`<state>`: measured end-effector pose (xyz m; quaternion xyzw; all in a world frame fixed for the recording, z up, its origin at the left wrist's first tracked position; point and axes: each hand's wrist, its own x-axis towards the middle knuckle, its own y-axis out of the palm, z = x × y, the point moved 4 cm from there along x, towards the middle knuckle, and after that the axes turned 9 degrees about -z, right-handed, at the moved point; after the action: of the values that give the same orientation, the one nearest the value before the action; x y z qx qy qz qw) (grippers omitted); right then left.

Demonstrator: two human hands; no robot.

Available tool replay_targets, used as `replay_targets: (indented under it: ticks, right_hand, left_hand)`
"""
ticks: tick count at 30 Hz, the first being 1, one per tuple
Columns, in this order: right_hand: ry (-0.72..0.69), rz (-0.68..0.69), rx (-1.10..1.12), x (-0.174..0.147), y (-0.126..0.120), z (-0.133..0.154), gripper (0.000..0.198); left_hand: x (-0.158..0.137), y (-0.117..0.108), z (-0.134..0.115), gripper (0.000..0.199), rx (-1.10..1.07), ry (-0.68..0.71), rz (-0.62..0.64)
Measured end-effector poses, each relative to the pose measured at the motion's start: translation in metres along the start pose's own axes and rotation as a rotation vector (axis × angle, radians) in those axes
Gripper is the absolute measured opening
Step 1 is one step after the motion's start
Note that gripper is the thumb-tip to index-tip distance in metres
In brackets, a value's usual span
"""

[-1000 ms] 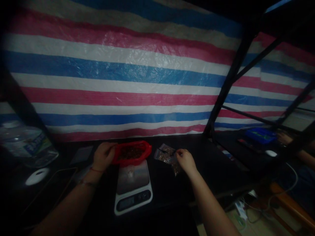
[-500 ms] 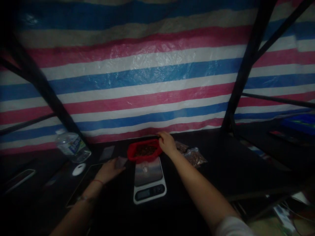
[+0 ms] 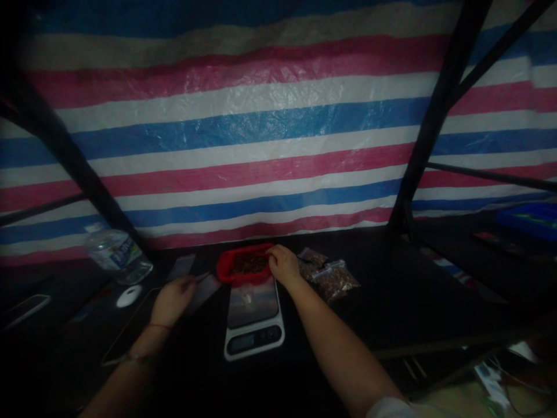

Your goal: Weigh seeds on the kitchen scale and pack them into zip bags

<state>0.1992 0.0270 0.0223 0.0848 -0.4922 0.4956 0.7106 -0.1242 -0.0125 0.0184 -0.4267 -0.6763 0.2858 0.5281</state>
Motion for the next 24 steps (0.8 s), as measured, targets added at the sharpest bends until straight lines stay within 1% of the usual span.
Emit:
replay_targets:
  ticks: [2, 3, 4, 6, 8, 9, 12, 13, 15, 17, 21, 24]
  right_hand:
    - [-0.022, 0.007, 0.033, -0.001, 0.000, 0.007, 0.030]
    - [-0.041, 0.016, 0.056, -0.001, -0.001, 0.012, 0.030]
    - [-0.065, 0.032, 0.084, -0.002, -0.001, 0.017, 0.030]
    - [-0.111, 0.068, 0.152, -0.004, -0.002, 0.026, 0.027]
    - [-0.127, 0.083, 0.216, -0.004, -0.003, 0.034, 0.021]
    - [-0.119, 0.079, 0.238, -0.004, -0.003, 0.036, 0.018]
    - [-0.059, 0.057, 0.258, -0.003, -0.001, 0.036, 0.014]
    - [-0.031, 0.043, 0.254, -0.003, 0.000, 0.034, 0.013]
    - [0.033, 0.008, 0.246, -0.003, 0.002, 0.030, 0.012]
    - [0.096, -0.010, 0.259, -0.003, 0.005, 0.027, 0.015]
    - [0.178, 0.025, 0.371, -0.006, 0.012, 0.027, 0.019]
    - [0.183, 0.062, 0.400, -0.007, 0.016, 0.028, 0.019]
  left_hand:
    - [0.003, -0.018, -0.011, 0.033, -0.069, 0.110, -0.257]
    - [0.006, -0.026, -0.019, 0.032, -0.107, 0.171, -0.363]
    - [0.009, -0.032, -0.028, 0.031, -0.146, 0.235, -0.437]
    - [0.019, -0.037, -0.050, 0.028, -0.233, 0.378, -0.500]
    - [0.030, -0.032, -0.075, 0.026, -0.302, 0.528, -0.487]
    - [0.034, -0.026, -0.088, 0.027, -0.329, 0.600, -0.457]
    - [0.042, -0.001, -0.124, 0.028, -0.413, 0.794, -0.337]
    - [0.043, 0.007, -0.133, 0.027, -0.441, 0.843, -0.322]
    - [0.041, 0.019, -0.144, 0.025, -0.482, 0.871, -0.312]
    - [0.036, 0.024, -0.148, 0.026, -0.526, 0.875, -0.318]
    - [0.025, 0.018, -0.144, 0.030, -0.600, 0.846, -0.261]
    - [0.021, 0.014, -0.139, 0.032, -0.608, 0.813, -0.244]
